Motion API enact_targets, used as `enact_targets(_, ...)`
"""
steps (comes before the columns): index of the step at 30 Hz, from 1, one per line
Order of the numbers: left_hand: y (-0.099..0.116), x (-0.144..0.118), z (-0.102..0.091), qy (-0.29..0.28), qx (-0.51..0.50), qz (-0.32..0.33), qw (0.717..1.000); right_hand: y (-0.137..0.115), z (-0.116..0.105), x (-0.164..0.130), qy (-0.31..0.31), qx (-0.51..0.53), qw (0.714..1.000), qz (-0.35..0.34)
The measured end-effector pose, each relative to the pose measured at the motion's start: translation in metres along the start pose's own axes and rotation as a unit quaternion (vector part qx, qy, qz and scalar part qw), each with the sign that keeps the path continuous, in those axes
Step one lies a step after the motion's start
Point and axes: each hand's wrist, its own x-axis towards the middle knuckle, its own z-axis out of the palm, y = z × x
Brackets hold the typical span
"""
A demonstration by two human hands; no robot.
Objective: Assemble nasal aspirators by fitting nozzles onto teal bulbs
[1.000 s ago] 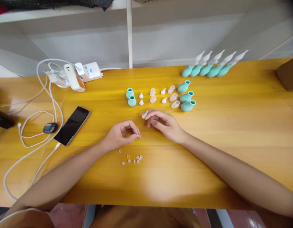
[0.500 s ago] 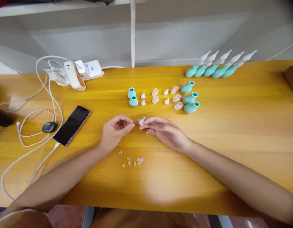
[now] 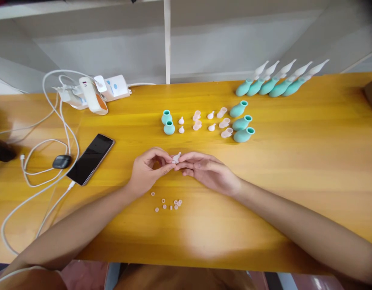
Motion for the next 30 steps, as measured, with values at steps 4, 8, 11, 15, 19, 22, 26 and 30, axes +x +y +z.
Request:
enact_targets(4,-0.0016,-0.0009,0.0001,0.004,-0.007,-0.01,1.0,-0.0005,0.0006,-0.0004,-0.012,0.0,1.0,-0.002)
enact_targets(8,-0.0012,-0.0001,0.0004,0.004,-0.015,-0.013,1.0,-0.0023,0.0005,-0.0006,-0.019,0.001,1.0,0.003)
enact_targets(11,-0.0007,0.0011,0.0007,-0.002,-0.012,-0.006,1.0,-0.0028,0.0001,-0.0009,-0.016,-0.007,1.0,0.007)
enact_targets(15,0.0,0.0031,0.0009,-0.013,-0.011,-0.007,1.0,-0.0018,-0.0005,-0.0018,-0.01,-0.014,1.0,0.004)
enact_targets(19,0.0006,0.0046,0.0011,-0.016,-0.013,-0.021,1.0,-0.0012,0.0002,-0.0025,-0.007,-0.016,1.0,-0.002)
enact_targets(22,0.0007,0.0053,0.001,-0.016,-0.023,-0.029,0.999,-0.0017,0.0008,-0.0029,-0.005,-0.025,1.0,-0.002)
enact_targets(26,0.0003,0.0061,-0.0001,-0.04,-0.032,-0.033,0.998,-0.0011,0.0008,-0.0035,-0.004,-0.044,0.999,-0.016)
enact_targets(30,0.0003,0.006,-0.0012,-0.066,-0.031,-0.045,0.996,0.0006,0.0008,-0.0039,-0.005,-0.062,0.998,-0.026)
